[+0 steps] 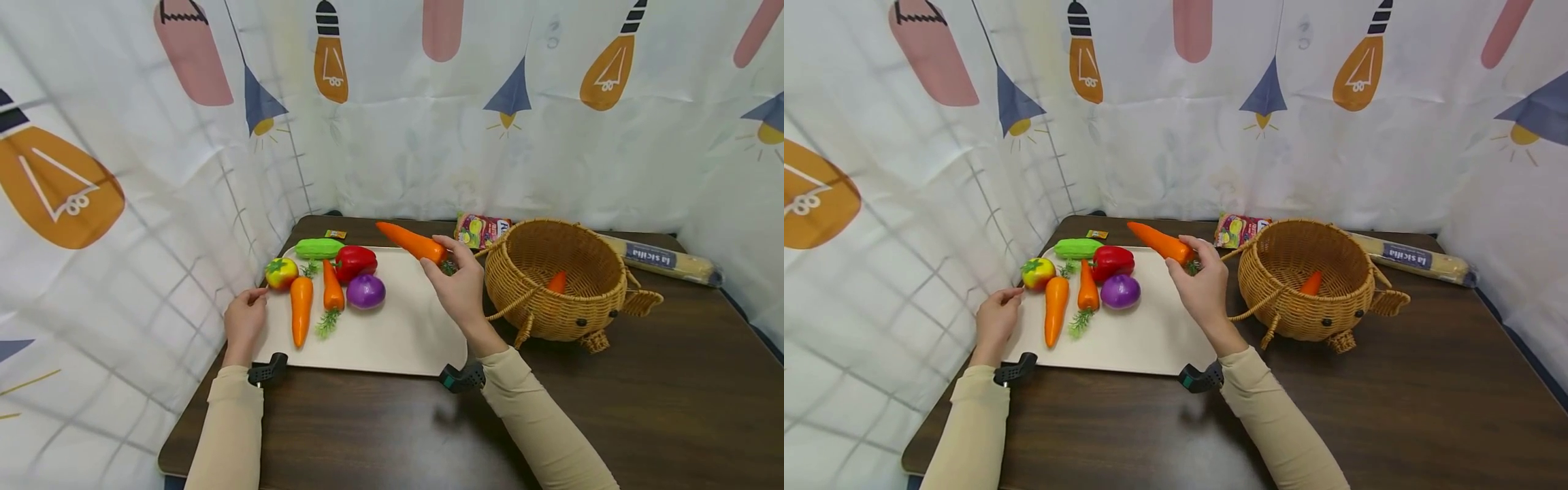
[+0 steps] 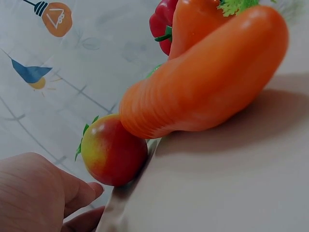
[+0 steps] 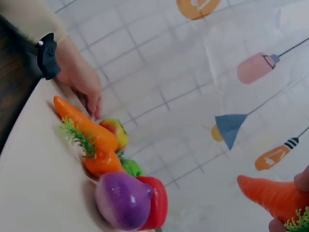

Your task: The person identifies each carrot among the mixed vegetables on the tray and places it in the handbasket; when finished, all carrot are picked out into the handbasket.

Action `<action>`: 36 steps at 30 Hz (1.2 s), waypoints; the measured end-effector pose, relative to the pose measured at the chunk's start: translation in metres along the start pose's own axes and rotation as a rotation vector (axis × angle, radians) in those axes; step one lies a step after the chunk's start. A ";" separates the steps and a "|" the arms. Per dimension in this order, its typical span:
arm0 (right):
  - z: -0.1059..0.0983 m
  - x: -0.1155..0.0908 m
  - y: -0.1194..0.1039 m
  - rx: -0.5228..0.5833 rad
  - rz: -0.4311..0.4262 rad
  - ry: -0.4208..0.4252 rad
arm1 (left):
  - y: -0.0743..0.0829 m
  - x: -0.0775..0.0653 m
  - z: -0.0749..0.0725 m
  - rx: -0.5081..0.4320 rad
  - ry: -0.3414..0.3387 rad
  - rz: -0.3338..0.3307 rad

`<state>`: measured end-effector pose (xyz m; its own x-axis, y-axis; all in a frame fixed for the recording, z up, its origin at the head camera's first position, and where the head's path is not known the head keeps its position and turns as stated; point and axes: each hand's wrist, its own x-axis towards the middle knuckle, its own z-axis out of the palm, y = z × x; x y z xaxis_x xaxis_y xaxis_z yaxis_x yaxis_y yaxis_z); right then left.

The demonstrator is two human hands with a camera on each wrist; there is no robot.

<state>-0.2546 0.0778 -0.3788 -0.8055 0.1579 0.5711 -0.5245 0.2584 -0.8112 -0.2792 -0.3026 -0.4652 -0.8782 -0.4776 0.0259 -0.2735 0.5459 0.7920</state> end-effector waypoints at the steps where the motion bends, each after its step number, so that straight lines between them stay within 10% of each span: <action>1: -0.002 0.000 -0.003 -0.010 -0.005 -0.003 | 0.000 0.000 0.000 -0.001 -0.003 -0.005; 15: -0.039 0.008 -0.033 0.035 0.034 0.005 | 0.002 0.001 0.002 -0.010 -0.013 -0.011; 36: -0.095 0.030 0.004 0.077 0.206 0.036 | -0.003 0.001 0.000 -0.018 -0.013 -0.020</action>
<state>-0.2550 0.1742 -0.3527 -0.8883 0.2339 0.3951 -0.3704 0.1437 -0.9177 -0.2792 -0.3049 -0.4675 -0.8779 -0.4789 0.0019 -0.2838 0.5235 0.8034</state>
